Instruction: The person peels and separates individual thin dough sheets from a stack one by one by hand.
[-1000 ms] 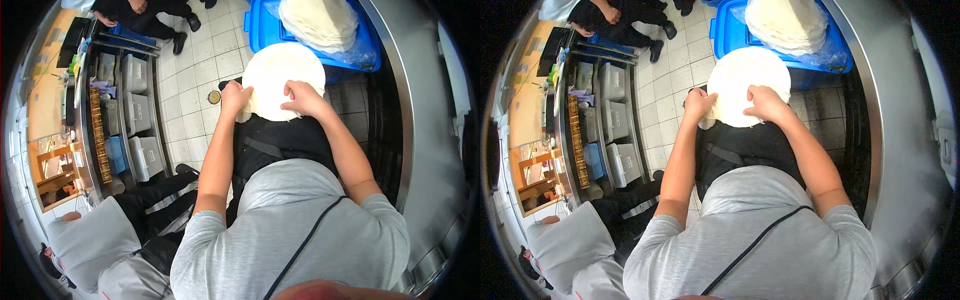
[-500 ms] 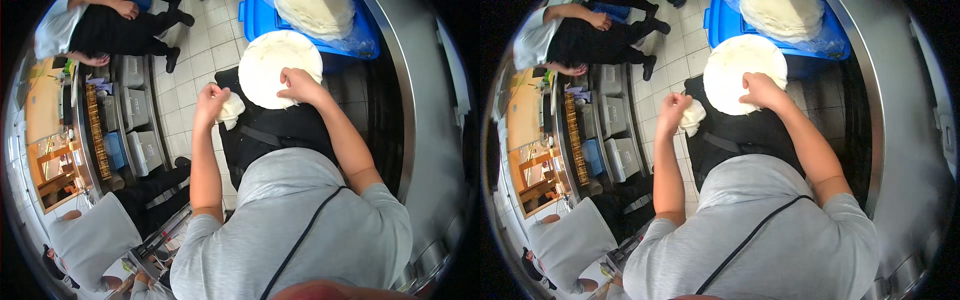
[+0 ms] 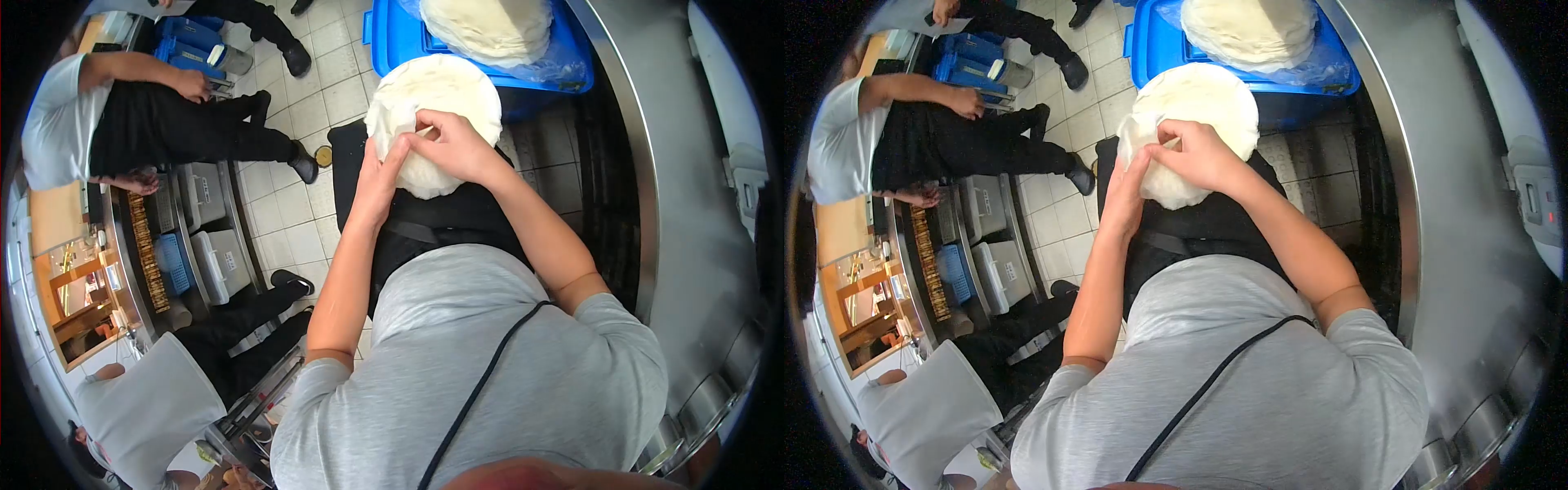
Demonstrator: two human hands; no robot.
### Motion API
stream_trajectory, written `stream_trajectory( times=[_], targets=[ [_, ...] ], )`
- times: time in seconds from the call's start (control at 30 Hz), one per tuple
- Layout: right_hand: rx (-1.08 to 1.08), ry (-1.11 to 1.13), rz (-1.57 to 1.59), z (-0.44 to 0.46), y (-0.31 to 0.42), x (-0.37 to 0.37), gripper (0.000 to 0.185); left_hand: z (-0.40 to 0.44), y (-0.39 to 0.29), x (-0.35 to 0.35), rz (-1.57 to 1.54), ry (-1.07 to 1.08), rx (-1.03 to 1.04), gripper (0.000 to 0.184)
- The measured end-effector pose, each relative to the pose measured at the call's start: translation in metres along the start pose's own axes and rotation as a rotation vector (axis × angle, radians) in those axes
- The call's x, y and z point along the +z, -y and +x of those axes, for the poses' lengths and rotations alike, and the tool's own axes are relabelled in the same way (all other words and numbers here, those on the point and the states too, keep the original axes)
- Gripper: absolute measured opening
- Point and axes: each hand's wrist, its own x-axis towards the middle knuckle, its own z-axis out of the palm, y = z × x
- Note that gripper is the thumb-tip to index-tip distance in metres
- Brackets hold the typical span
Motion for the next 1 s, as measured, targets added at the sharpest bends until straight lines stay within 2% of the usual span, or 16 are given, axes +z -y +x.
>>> stream_trajectory(
  times=[0.07, 0.1, 0.23, 0.3, 0.33, 0.37, 0.4, 0.43, 0.47, 0.5, 0.57, 0.7, 0.83, 1.0],
  targets=[
    [-0.104, -0.059, -0.001, 0.005, -0.005, -0.002, 0.026, -0.007, -0.025, 0.023, 0.144, -0.059, -0.043, 0.062],
    [-0.094, -0.07, 0.055, 0.008, -0.008, -0.002, 0.022, -0.004, -0.023, 0.02, 0.034, -0.078, -0.032, 0.055],
    [-0.142, -0.126, 0.087, 0.013, -0.017, -0.009, 0.02, 0.0, -0.031, 0.012, -0.011, -0.037, -0.04, 0.051],
    [-0.085, -0.057, 0.424, 0.014, -0.018, -0.014, 0.021, 0.003, -0.036, 0.01, -0.031, -0.138, 0.062, 0.052],
    [-0.082, -0.058, 0.416, 0.013, -0.018, -0.016, 0.021, 0.002, -0.045, 0.013, -0.066, -0.181, 0.116, 0.052],
    [-0.145, -0.132, 0.569, 0.012, -0.017, -0.018, 0.019, 0.003, -0.055, 0.016, -0.144, -0.234, 0.156, 0.054],
    [-0.209, -0.21, 0.724, 0.011, -0.016, -0.021, 0.017, 0.0, -0.068, 0.018, -0.292, -0.147, 0.216, 0.056],
    [-0.296, -0.156, 1.055, 0.009, -0.019, -0.025, 0.024, -0.007, -0.083, 0.024, -0.375, -0.088, 0.237, 0.057],
    [-0.369, -0.038, 1.27, 0.003, -0.013, -0.033, 0.039, -0.013, -0.095, 0.03, -0.457, -0.028, 0.26, 0.059],
    [-0.398, -0.18, 0.935, 0.005, -0.045, -0.034, 0.043, -0.016, -0.101, 0.033, -0.447, 0.028, 0.28, 0.062],
    [-0.419, -0.315, 0.591, 0.01, -0.089, -0.027, 0.047, -0.012, -0.091, 0.039, -0.406, -0.025, 0.224, 0.063],
    [-0.386, -0.208, 0.235, 0.004, -0.111, -0.005, 0.053, 0.005, -0.03, 0.022, -0.196, -0.128, 0.087, 0.058],
    [-0.343, -0.165, 0.134, 0.002, -0.121, -0.004, 0.058, 0.003, -0.006, 0.014, -0.146, -0.152, 0.013, 0.056],
    [-0.307, -0.173, 0.204, 0.01, -0.117, 0.002, 0.063, 0.022, 0.008, -0.003, -0.248, -0.227, -0.052, 0.06]
  ],
)
